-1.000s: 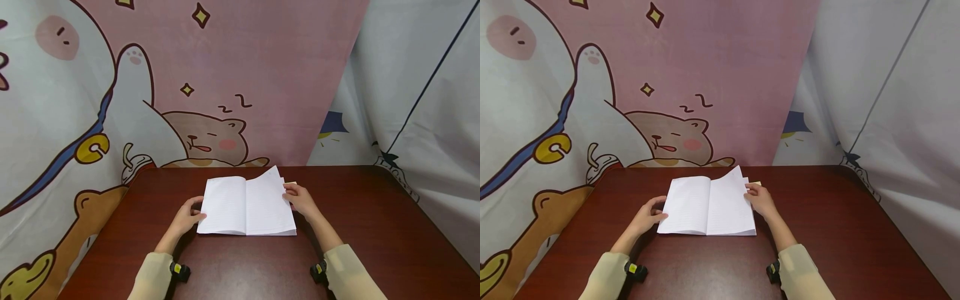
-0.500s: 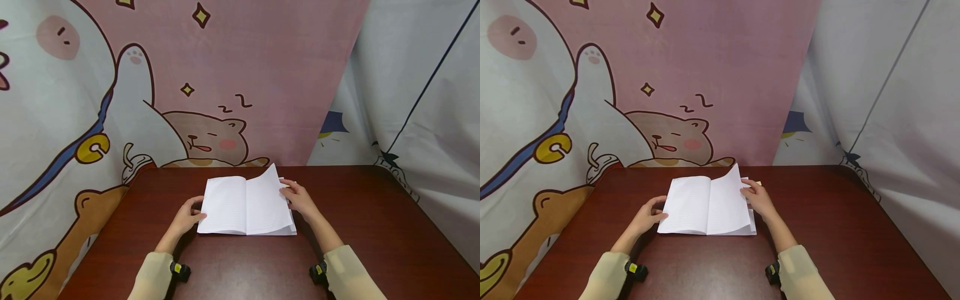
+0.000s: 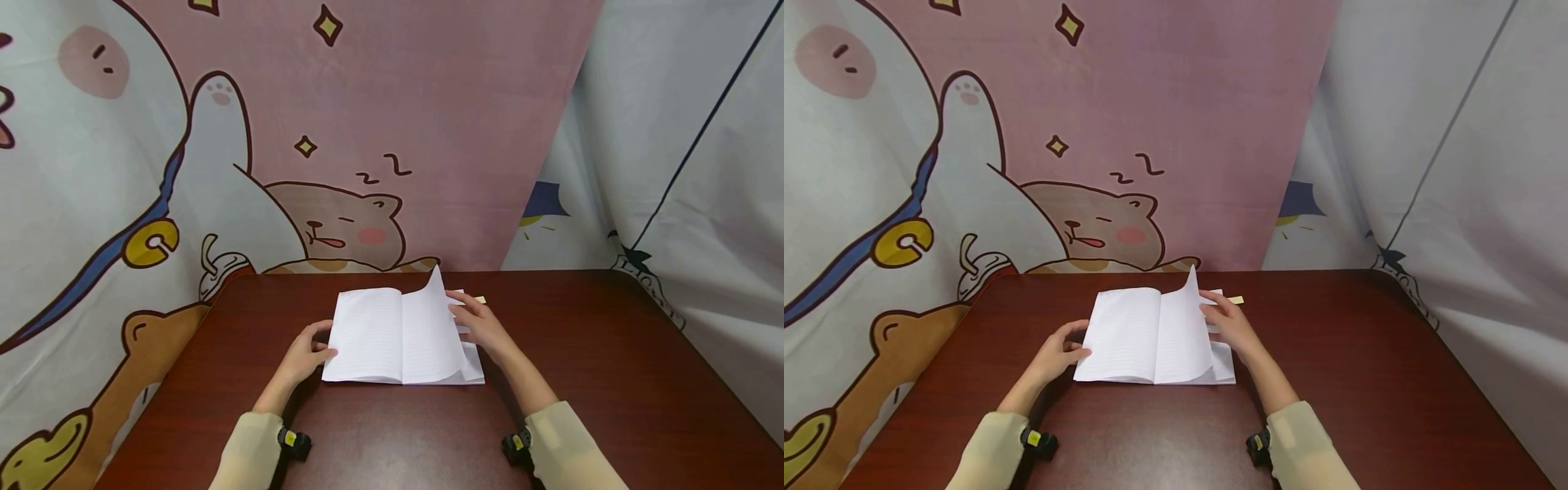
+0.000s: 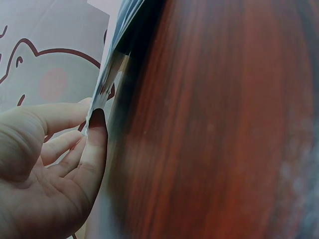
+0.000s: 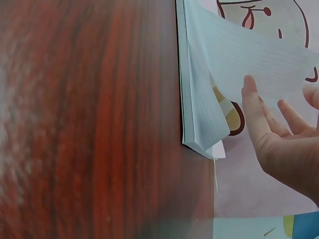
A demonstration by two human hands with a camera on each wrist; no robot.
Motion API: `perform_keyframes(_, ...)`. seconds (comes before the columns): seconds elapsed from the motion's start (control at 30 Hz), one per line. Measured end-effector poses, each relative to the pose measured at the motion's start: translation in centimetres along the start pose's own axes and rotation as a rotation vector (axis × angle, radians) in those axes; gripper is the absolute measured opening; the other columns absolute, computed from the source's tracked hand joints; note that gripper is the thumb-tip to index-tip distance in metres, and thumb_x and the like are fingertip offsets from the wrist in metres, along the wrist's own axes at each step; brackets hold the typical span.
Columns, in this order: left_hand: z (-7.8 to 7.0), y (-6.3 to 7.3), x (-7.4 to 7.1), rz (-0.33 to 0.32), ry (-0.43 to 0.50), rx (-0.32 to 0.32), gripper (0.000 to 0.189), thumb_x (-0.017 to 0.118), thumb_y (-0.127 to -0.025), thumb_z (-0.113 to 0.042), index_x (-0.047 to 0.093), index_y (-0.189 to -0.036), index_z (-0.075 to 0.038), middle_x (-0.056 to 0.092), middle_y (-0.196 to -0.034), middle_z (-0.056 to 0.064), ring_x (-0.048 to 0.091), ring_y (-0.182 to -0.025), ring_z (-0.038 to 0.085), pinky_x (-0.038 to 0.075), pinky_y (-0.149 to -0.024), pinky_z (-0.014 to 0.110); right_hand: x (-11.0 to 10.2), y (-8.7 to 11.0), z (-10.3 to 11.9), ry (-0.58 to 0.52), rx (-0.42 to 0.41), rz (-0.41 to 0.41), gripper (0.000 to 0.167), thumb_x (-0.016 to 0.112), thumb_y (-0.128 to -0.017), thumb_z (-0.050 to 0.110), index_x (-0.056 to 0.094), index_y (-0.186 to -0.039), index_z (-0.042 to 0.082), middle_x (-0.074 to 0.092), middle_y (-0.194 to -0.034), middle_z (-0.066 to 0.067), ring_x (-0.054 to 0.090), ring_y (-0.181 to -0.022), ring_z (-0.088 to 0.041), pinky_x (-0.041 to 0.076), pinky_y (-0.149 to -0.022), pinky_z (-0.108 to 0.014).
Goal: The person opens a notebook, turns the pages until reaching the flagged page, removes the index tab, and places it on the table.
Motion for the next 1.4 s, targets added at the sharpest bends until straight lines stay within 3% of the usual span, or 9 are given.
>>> perform_keyframes(0.27,-0.1,0.0,0.0,0.002,0.004,0.006,0.058,0.072,-0.086,0.002,0.051,-0.14,-0.001,0.05,-0.144,0.022,0.063,-0.095,0.026,0.053,-0.071,0.025,0.9,-0.1,0.2,-0.038,-0.015,0.047,0.052,0.052,-0.104,0.032,0.042,-0.151,0.014,0.043,-0.152,-0.021,0.052,-0.131,-0.042,0.05,-0.103,-0.052)
perform_keyframes(0.5,-0.1,0.1,-0.1,0.012,-0.007,0.012,0.057,0.071,-0.088,0.0,0.05,-0.141,-0.001,0.048,-0.144,0.023,0.063,-0.095,0.025,0.052,-0.071,0.025,1.7,-0.1,0.1,-0.054,-0.094,0.114,0.052,0.052,-0.104,0.021,0.039,-0.151,0.004,0.045,-0.147,-0.029,0.043,-0.138,-0.044,0.042,-0.109,-0.055)
perform_keyframes(0.63,0.0,0.0,-0.1,0.015,-0.001,0.01,0.058,0.071,-0.088,-0.001,0.05,-0.142,-0.002,0.048,-0.145,0.022,0.063,-0.097,0.025,0.053,-0.072,0.026,2.4,-0.2,0.2,-0.057,-0.13,0.135,0.05,0.053,-0.103,0.019,0.042,-0.148,0.0,0.047,-0.145,-0.03,0.046,-0.136,-0.042,0.041,-0.11,-0.056)
perform_keyframes(1.03,0.1,-0.1,-0.2,0.015,-0.002,0.019,0.058,0.071,-0.088,-0.001,0.05,-0.142,-0.002,0.047,-0.147,0.022,0.063,-0.098,0.025,0.052,-0.072,0.025,3.4,-0.3,0.2,0.083,-0.179,0.145,0.041,0.058,-0.101,0.017,0.055,-0.139,0.004,0.055,-0.143,-0.019,0.053,-0.131,-0.034,0.047,-0.105,-0.05)
perform_keyframes(1.4,0.0,-0.1,-0.1,0.009,0.003,0.01,0.058,0.071,-0.088,0.0,0.05,-0.142,-0.002,0.047,-0.146,0.022,0.064,-0.097,0.025,0.052,-0.072,0.025,4.5,-0.3,0.4,0.176,-0.218,0.157,0.035,0.059,-0.1,0.019,0.062,-0.131,0.003,0.059,-0.139,-0.018,0.044,-0.14,-0.038,0.042,-0.108,-0.051)
Point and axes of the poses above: each hand's wrist, its own y-axis away from the middle knuckle, its own x-axis out of the palm, z = x × y, the point moved 1 cm from there along -y, towards the middle knuckle
